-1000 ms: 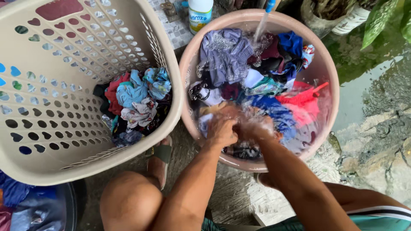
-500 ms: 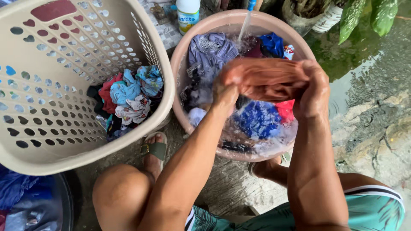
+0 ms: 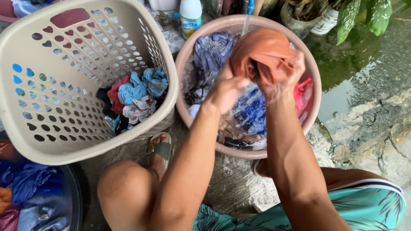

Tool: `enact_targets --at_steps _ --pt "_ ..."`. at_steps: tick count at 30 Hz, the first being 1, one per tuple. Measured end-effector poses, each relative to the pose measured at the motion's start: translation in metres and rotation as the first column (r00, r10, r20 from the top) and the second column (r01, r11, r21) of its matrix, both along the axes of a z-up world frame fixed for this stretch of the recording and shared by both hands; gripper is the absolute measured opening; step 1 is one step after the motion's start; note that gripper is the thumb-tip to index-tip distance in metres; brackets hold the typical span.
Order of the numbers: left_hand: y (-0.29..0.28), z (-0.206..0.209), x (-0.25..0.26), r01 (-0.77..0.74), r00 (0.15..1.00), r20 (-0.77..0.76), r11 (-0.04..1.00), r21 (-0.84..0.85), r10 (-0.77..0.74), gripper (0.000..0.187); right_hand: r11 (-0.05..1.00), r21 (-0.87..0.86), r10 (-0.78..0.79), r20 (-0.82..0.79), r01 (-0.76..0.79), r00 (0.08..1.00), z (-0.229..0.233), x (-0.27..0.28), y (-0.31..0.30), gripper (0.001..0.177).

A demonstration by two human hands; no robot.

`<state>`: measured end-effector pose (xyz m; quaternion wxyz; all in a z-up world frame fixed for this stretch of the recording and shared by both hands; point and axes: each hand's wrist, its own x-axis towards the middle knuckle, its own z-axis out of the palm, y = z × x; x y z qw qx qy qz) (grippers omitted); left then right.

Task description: The person washes clothes by hand in a tub of soapy water, scrubbing, squeezing, and wringing individual items before placing them into a laundry basket.

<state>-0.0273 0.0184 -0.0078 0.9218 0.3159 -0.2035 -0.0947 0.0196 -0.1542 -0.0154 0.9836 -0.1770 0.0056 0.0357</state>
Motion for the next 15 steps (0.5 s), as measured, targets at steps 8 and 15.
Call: enact_targets --at_steps 8,15 --pt "-0.026 -0.025 0.033 -0.465 0.836 -0.365 0.882 -0.08 0.408 0.057 0.731 -0.679 0.011 -0.085 -0.066 0.996 0.039 -0.048 0.026 0.056" --pt "-0.045 -0.042 0.019 -0.435 0.83 -0.302 0.883 0.174 0.469 0.047 0.932 -0.363 -0.033 -0.125 -0.014 0.992 0.024 -0.025 0.017 0.027"
